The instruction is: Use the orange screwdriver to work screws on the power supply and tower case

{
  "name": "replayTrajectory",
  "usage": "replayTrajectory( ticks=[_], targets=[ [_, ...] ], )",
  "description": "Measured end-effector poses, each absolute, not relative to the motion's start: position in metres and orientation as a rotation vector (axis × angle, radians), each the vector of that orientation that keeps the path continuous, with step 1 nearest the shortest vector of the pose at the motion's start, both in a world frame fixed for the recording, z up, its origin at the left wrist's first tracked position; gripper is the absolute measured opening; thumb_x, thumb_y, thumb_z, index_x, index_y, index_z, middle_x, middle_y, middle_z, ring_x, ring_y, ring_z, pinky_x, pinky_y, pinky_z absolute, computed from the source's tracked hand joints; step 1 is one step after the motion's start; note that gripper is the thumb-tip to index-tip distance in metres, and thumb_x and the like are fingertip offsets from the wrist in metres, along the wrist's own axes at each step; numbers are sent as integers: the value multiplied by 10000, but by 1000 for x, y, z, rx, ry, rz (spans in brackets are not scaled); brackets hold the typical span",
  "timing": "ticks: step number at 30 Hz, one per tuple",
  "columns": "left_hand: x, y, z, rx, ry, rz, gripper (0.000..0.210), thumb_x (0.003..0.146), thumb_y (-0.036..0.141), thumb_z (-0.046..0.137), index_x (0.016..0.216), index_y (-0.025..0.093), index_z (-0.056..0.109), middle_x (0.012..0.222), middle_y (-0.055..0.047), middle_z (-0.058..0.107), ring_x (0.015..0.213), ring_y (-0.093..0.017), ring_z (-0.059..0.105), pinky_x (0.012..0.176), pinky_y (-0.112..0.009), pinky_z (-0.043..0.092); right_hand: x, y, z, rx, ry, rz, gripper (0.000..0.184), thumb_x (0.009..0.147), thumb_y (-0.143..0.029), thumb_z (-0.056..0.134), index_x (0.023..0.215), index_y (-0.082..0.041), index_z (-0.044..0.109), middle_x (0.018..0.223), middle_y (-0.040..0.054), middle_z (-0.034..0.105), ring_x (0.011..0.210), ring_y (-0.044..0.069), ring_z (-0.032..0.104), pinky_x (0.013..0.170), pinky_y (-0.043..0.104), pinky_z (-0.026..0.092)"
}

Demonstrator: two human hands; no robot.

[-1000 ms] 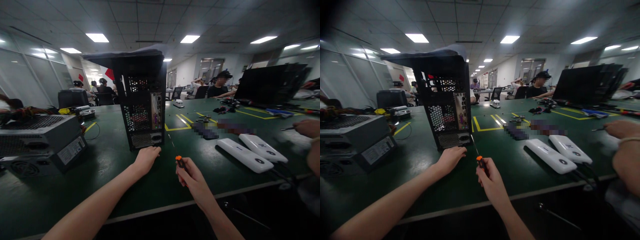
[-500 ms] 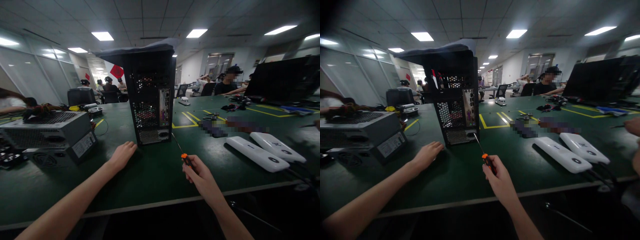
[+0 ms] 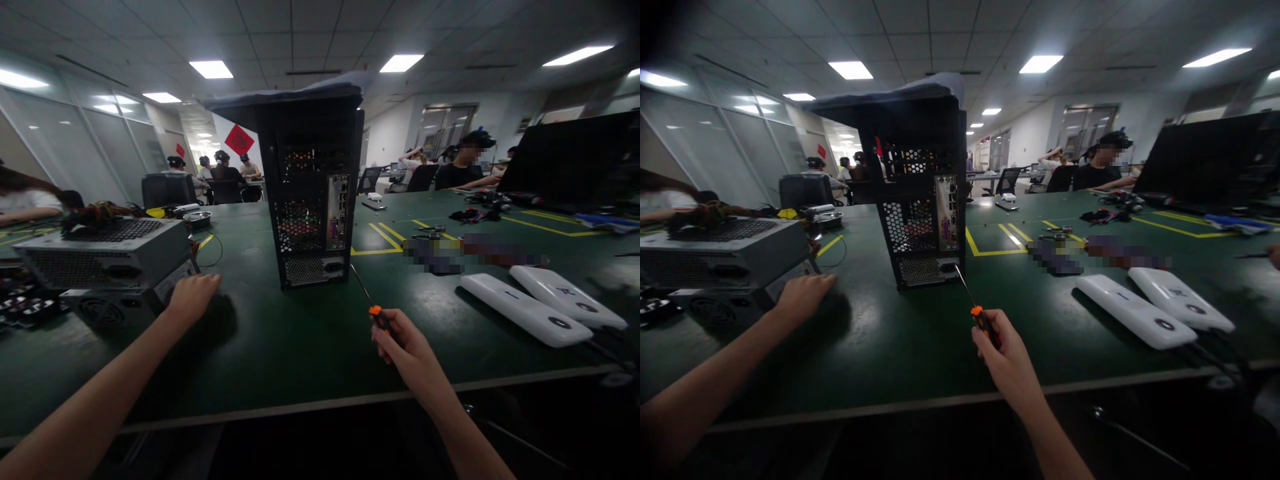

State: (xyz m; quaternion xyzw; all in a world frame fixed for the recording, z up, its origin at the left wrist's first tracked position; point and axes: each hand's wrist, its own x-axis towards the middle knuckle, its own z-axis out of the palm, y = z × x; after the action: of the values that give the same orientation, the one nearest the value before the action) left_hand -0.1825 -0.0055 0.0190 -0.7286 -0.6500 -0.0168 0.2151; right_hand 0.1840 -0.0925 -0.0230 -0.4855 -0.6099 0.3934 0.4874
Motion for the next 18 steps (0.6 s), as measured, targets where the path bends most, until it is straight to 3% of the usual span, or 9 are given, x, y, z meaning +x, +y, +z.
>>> replayTrajectory(
  ticks=[3, 5, 9, 12, 15, 18],
  targets=[
    [-133, -16, 32, -2159, -1784, -546, 245, 787, 277, 383, 958, 194, 536, 944, -68, 605, 871, -215, 556, 700, -323, 409, 184, -93, -25, -1207, -1502, 853, 183, 788, -326, 443, 930, -211, 446, 704, -15, 472, 575, 103, 448, 519, 234, 373],
    [-85, -20, 36, -2416, -1810, -965, 258, 755, 336, 454, 966, 201, 515, 883, -27, 619, 796, -166, 570, 693, -288, 417, 183, -95, -24, -1239, -1528, 741, 199, 790, -300, 435, 967, -210, 452, 759, 7, 496, 649, 125, 482, 584, 256, 396],
    [5, -18, 32, -2757, -1911, -1997, 297, 701, 308, 547, 937, 139, 485, 731, -30, 616, 702, -122, 570, 626, -233, 423, 180, -105, -22, -1282, -1612, 470, 257, 803, -258, 403, 1045, -194, 458, 877, 53, 508, 786, 158, 509, 704, 290, 409],
    [36, -17, 24, -2601, -2125, -2718, 304, 676, 276, 589, 927, 130, 497, 767, -46, 607, 683, -97, 559, 571, -193, 404, 179, -115, -22, -1289, -1663, 329, 333, 797, -238, 410, 1126, -190, 394, 936, 58, 521, 827, 154, 525, 718, 279, 423],
    [37, -18, 15, -2337, -2348, -3079, 226, 672, 209, 602, 871, 135, 524, 785, -32, 591, 662, -70, 544, 563, -176, 404, 178, -122, -21, -1272, -1671, 216, 205, 796, -224, 413, 995, -187, 439, 840, 30, 537, 721, 123, 544, 652, 239, 436],
    [28, -19, 10, -2208, -2411, -3201, 168, 679, 185, 598, 831, 139, 543, 778, -22, 584, 643, -57, 536, 552, -167, 407, 175, -125, -18, -1270, -1715, 104, 123, 794, -214, 410, 904, -183, 456, 765, 14, 517, 647, 110, 533, 586, 221, 426]
  ],
)
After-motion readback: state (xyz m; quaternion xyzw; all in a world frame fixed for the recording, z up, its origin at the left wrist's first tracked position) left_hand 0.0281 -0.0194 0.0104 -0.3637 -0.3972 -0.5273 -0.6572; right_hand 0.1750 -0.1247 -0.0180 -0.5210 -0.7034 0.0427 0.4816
